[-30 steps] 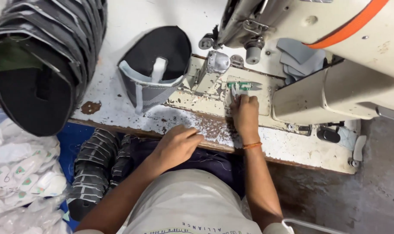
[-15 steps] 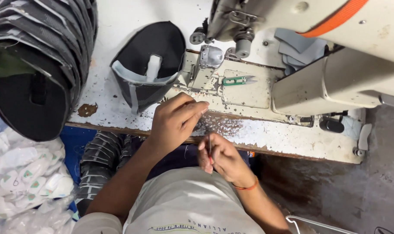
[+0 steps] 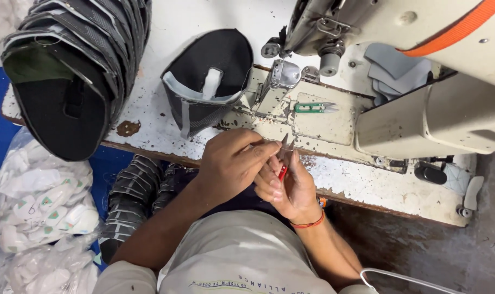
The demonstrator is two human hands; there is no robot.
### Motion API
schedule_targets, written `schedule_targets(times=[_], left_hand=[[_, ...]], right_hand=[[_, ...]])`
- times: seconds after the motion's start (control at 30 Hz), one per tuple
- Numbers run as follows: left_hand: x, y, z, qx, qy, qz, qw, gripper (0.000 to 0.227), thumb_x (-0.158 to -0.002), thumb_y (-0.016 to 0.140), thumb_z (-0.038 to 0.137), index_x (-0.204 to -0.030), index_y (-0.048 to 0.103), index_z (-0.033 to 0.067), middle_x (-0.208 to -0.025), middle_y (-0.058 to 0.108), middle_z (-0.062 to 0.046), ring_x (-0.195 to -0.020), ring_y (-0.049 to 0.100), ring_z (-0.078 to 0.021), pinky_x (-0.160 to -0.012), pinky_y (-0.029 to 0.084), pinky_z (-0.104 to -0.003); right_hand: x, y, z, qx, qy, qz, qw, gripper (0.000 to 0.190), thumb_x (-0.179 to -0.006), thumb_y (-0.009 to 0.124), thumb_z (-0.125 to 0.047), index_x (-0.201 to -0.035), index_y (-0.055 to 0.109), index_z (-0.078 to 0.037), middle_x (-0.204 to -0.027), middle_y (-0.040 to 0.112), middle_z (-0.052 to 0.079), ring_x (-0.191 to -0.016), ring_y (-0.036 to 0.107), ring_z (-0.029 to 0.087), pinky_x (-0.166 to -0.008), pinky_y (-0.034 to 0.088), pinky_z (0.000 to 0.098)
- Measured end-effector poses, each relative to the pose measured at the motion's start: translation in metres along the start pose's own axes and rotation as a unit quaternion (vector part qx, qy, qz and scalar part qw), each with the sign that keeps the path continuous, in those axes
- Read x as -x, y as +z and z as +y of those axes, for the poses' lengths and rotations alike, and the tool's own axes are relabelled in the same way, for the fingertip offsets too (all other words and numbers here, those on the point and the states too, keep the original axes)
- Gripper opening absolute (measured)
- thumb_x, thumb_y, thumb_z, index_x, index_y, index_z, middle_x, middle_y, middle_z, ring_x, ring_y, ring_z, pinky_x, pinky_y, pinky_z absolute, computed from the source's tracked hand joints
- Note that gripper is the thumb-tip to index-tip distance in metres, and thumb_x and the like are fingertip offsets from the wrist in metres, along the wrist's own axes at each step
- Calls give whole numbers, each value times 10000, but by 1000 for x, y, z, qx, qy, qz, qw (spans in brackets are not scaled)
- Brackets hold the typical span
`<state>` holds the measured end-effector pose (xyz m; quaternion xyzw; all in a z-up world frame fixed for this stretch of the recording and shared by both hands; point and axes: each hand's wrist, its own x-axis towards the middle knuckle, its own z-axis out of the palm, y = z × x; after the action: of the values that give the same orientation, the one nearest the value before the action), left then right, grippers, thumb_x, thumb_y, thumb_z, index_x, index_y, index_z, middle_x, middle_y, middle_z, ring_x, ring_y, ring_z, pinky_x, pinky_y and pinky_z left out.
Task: The person uses a sewing machine to stitch light blue slipper uppers and dark grey slipper uppers. They handle the items one by one, guiding them through the machine, and use scissors to cut threads between pieces.
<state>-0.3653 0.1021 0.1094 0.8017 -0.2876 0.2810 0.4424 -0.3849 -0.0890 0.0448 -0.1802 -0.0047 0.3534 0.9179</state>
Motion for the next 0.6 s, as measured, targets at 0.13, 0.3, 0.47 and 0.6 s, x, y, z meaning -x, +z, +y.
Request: schedule_targets(times=[0.13,0.3,0.47,0.6], left_hand=[[-2,-2,-1,13,-7,4,1000,218,-867,764,51,-1081,736,80,-903,639,-42,-794,657,-216,-681,519,-364],[-8,-8,-1,-30,-2,23,999,219,-866,791,88,-1082,755,96,-873,629,-31,-756,628,-206,-651,486,-362],[-8,-11,1,-45,23,12,999,243,-850,778,88,-1091,755,94,-892,630,-29,-769,630,-204,-666,493,-355],[-7,-11,3,-31,34,6,999,262,-842,773,79,-1102,742,75,-916,631,-40,-799,643,-215,-683,512,-361]], right_hand=[[4,-8,6,6,-12,-6,1000,469,-1069,556,-551,-959,522,-96,-724,461,15,-607,408,114,-507,325,238],[5,4,17,42,21,-38,998,465,-1047,562,-543,-978,533,-84,-753,461,17,-631,416,108,-518,337,243],[0,10,10,37,0,-20,999,467,-1053,529,-546,-998,538,-83,-758,468,33,-622,429,121,-529,350,249],[-3,10,2,27,-21,-13,999,452,-1060,515,-537,-1016,538,-88,-746,470,35,-611,433,133,-529,355,254]])
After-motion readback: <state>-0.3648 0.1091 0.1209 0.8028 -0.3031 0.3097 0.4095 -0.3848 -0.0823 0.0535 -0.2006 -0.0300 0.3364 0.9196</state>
